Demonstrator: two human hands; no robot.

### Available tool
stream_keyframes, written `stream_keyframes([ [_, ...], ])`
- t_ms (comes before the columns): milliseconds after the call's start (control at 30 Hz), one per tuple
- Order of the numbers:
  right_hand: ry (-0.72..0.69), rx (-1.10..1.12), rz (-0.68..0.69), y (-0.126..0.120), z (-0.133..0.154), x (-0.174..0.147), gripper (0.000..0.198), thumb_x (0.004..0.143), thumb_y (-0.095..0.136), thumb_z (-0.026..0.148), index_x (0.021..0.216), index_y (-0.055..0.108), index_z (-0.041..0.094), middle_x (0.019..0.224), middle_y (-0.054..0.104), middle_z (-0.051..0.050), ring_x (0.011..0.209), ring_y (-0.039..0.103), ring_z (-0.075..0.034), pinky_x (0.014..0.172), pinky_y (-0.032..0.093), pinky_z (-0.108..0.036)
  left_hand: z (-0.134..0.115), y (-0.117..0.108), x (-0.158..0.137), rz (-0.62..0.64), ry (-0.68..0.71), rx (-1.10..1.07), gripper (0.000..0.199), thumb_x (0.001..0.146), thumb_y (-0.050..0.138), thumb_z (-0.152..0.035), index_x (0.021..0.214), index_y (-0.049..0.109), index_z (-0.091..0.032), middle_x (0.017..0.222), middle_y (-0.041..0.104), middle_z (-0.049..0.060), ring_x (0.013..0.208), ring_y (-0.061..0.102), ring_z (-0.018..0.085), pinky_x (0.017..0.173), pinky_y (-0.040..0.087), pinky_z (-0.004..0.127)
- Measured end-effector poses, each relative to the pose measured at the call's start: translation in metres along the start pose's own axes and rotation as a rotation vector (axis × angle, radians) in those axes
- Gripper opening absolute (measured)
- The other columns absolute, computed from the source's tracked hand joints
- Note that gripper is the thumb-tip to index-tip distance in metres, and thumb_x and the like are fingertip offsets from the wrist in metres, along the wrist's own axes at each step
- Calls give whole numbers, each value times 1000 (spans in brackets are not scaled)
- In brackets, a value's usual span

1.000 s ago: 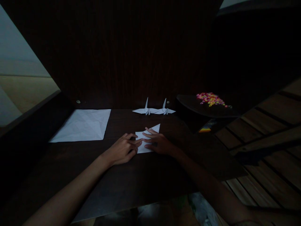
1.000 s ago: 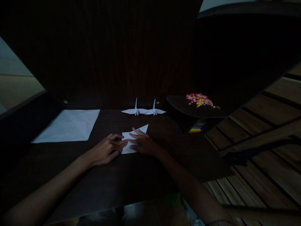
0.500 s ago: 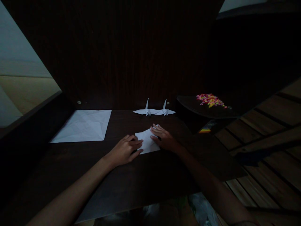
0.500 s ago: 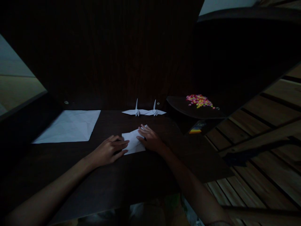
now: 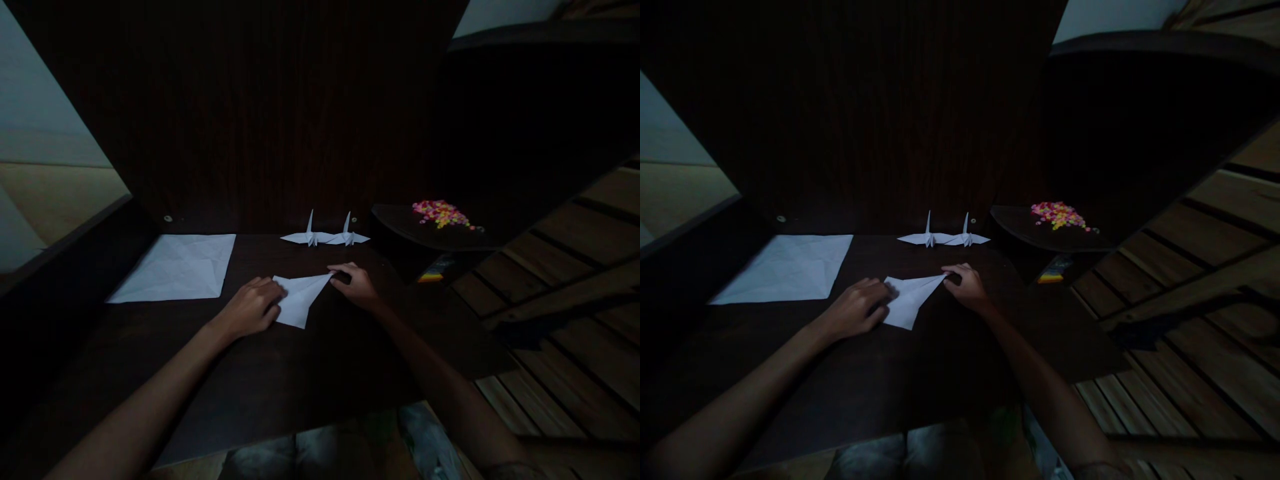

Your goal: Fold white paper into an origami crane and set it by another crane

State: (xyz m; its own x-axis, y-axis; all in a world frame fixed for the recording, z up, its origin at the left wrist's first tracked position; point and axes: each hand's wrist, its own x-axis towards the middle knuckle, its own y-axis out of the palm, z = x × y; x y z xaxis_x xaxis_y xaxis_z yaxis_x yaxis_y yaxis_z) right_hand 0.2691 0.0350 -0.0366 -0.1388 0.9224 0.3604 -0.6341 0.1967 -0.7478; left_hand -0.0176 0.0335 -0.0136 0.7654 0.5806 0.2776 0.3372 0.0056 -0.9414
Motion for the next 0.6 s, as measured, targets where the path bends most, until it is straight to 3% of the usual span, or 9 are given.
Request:
stream_keyframes([
  [233, -122, 224, -22, 6, 9, -4, 18, 78, 65, 19, 94, 73, 21, 91, 72, -6, 89, 63, -21, 81, 50, -36, -1, 2, 1, -37, -128, 135, 37, 93, 41, -36, 117, 59, -13, 105, 66, 14, 91, 61, 25, 83, 46, 41],
  [400, -236, 311, -41, 6, 25, -10, 16, 79, 66, 18, 92, 74, 21, 84, 72, -6, 82, 63, -19, 75, 51, -35, -5, 4, 0, -68, -141, 196, 56, 87, 48, -55, 125, 56, -15, 111, 66, 16, 101, 59, 30, 90, 45, 45],
  [500, -352, 360, -5, 4, 38, -14, 15, 80, 67, 20, 94, 74, 21, 85, 72, -6, 81, 62, -19, 74, 51, -35, -6, 7, -1, -61, -116, 187, 61, 85, 51, -56, 131, 52, -15, 112, 66, 16, 106, 59, 31, 92, 45, 47],
  [600, -399, 391, 13, 2, 51, -19, 14, 81, 67, 22, 93, 74, 20, 84, 72, -7, 81, 61, -19, 74, 50, -35, -8, 11, -1, -45, -65, 98, 55, 89, 50, -42, 138, 45, -17, 123, 63, 14, 112, 57, 28, 95, 47, 43],
])
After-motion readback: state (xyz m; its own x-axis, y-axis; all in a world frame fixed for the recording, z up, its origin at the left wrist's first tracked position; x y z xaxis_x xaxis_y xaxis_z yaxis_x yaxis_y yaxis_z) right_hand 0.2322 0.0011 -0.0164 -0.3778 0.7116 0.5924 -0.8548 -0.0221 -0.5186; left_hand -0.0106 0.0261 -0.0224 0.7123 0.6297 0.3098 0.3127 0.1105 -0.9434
